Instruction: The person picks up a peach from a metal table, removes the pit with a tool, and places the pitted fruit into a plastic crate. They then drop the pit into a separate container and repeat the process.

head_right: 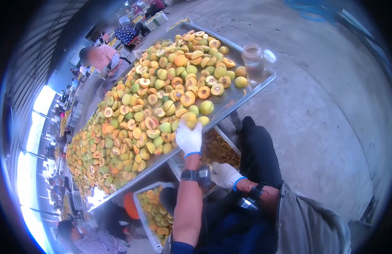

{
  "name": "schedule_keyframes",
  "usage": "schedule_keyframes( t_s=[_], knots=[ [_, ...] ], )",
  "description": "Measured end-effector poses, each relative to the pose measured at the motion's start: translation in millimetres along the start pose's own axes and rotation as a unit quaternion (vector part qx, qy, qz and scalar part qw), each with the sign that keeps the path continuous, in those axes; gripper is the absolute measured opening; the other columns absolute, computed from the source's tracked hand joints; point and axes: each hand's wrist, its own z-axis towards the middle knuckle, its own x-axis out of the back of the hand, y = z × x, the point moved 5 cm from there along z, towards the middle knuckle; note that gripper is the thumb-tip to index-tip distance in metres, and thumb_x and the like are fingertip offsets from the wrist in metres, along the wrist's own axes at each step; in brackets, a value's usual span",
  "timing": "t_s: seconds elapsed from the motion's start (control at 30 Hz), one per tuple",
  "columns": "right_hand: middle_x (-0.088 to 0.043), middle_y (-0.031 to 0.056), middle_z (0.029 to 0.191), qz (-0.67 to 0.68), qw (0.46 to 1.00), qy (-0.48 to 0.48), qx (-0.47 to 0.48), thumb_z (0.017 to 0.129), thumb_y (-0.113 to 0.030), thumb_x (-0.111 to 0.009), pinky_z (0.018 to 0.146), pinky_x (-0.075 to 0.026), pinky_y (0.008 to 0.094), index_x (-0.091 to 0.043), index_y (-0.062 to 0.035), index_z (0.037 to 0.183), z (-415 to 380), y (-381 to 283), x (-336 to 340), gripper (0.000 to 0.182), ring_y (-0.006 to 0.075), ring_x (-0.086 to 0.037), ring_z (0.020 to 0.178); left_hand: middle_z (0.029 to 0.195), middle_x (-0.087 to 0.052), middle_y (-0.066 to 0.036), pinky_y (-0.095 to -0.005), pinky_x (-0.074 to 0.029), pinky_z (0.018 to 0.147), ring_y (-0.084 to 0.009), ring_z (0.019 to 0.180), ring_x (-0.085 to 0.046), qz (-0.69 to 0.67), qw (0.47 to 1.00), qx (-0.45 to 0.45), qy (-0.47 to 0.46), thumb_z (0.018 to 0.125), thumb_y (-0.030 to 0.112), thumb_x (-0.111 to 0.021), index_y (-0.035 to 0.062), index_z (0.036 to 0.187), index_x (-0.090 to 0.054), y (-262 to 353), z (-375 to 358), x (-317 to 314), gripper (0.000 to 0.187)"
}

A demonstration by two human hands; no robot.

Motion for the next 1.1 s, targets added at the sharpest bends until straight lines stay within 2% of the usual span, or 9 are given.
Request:
schedule_keyframes(
  t_s=[0.07,0.17,0.23,0.37,0.5,0.6,0.93,1.0,1.1],
  knots=[
    [-0.070,0.0326,0.101,0.118,0.991,0.002,-0.059,0.097,-0.037,-0.063,0.084,-0.053,0.0540,-0.063,0.0027,0.114,-7.2,-11.0,19.1,0.043,0.0521,-0.067,0.099,0.124,-0.068,-0.024,-0.0462,-0.054,0.097,-0.0412,0.106,-0.069,-0.199,0.978,-0.050,0.039,0.084,0.022,-0.080,-0.0057,0.138,-0.058,-5.0,-8.1,23.3,0.064],
    [-0.073,0.0233,0.097,0.227,0.972,0.047,-0.045,0.101,-0.038,-0.063,0.079,-0.055,0.0437,-0.063,0.0015,0.122,-9.6,-11.7,28.8,0.045,0.0333,-0.072,0.090,0.135,-0.062,-0.022,-0.0441,-0.057,0.094,-0.0375,0.105,-0.070,-0.282,0.957,-0.056,0.024,0.088,0.016,-0.075,-0.0081,0.147,-0.048,-10.3,-37.4,78.0,0.069],
    [-0.069,0.0067,0.088,0.317,0.946,0.044,-0.051,0.105,-0.034,-0.061,0.072,-0.052,0.0305,-0.065,-0.0002,0.121,-14.9,-29.2,49.7,0.037,0.0091,-0.061,0.082,0.141,-0.056,-0.021,-0.0440,-0.059,0.089,-0.0363,0.112,-0.067,-0.576,0.800,0.101,-0.133,0.091,0.019,-0.076,-0.0051,0.154,-0.040,-23.0,-63.5,87.6,0.076],
    [-0.063,-0.0001,0.085,0.374,0.927,-0.021,-0.026,0.108,-0.033,-0.058,0.069,-0.048,0.0292,-0.065,-0.0006,0.112,-28.0,-53.5,64.6,0.033,0.0069,-0.054,0.080,0.139,-0.058,-0.018,-0.0414,-0.059,0.084,-0.0309,0.113,-0.066,-0.739,0.655,0.103,-0.123,0.085,0.039,-0.086,0.0005,0.155,-0.041,-40.7,-103.6,99.8,0.091],
    [-0.062,0.0016,0.081,0.336,0.941,-0.046,0.004,0.107,-0.032,-0.059,0.067,-0.047,0.0306,-0.066,-0.0012,0.109,-42.0,-74.4,72.5,0.032,0.0074,-0.054,0.077,0.146,-0.055,-0.018,-0.0500,-0.058,0.092,-0.0340,0.121,-0.063,-0.804,0.559,0.149,-0.141,0.085,0.048,-0.085,0.0100,0.160,-0.036,-47.3,-128.7,100.5,0.097],
    [-0.061,0.0071,0.076,0.265,0.962,-0.059,0.032,0.106,-0.030,-0.060,0.068,-0.047,0.0315,-0.066,-0.0017,0.109,-44.6,-85.1,73.4,0.029,0.0087,-0.052,0.073,0.147,-0.054,-0.019,-0.0511,-0.058,0.094,-0.0357,0.123,-0.063,-0.793,0.579,0.161,-0.099,0.085,0.047,-0.086,0.0100,0.160,-0.037,-52.6,-139.6,95.6,0.097],
    [-0.072,0.0199,0.094,0.174,0.963,0.035,0.204,0.089,-0.034,-0.073,0.080,-0.055,0.0466,-0.069,-0.0090,0.114,-11.2,-121.7,68.4,0.035,0.0428,-0.070,0.090,0.139,-0.061,-0.017,-0.0454,-0.053,0.105,-0.0325,0.125,-0.062,-0.827,0.516,0.126,-0.187,0.091,0.041,-0.081,0.0003,0.153,-0.043,-71.0,-151.9,80.2,0.083],
    [-0.072,0.0200,0.094,0.064,0.975,0.053,0.204,0.090,-0.033,-0.071,0.079,-0.055,0.0474,-0.070,-0.0099,0.112,-8.0,-125.4,58.0,0.032,0.0426,-0.069,0.090,0.140,-0.059,-0.015,-0.0459,-0.048,0.109,-0.0306,0.128,-0.059,-0.691,0.694,0.106,-0.175,0.103,0.040,-0.066,0.0012,0.152,-0.045,-77.4,-150.5,66.9,0.066],
    [-0.071,0.0194,0.091,0.073,0.979,0.078,0.173,0.091,-0.033,-0.070,0.078,-0.054,0.0487,-0.071,-0.0086,0.100,-10.9,-127.7,52.2,0.026,0.0425,-0.069,0.088,0.143,-0.057,-0.015,-0.0470,-0.043,0.114,-0.0299,0.134,-0.054,-0.773,0.594,0.214,-0.059,0.109,0.041,-0.047,0.0019,0.150,-0.047,-55.1,-164.4,84.6,0.056]
  ],
)
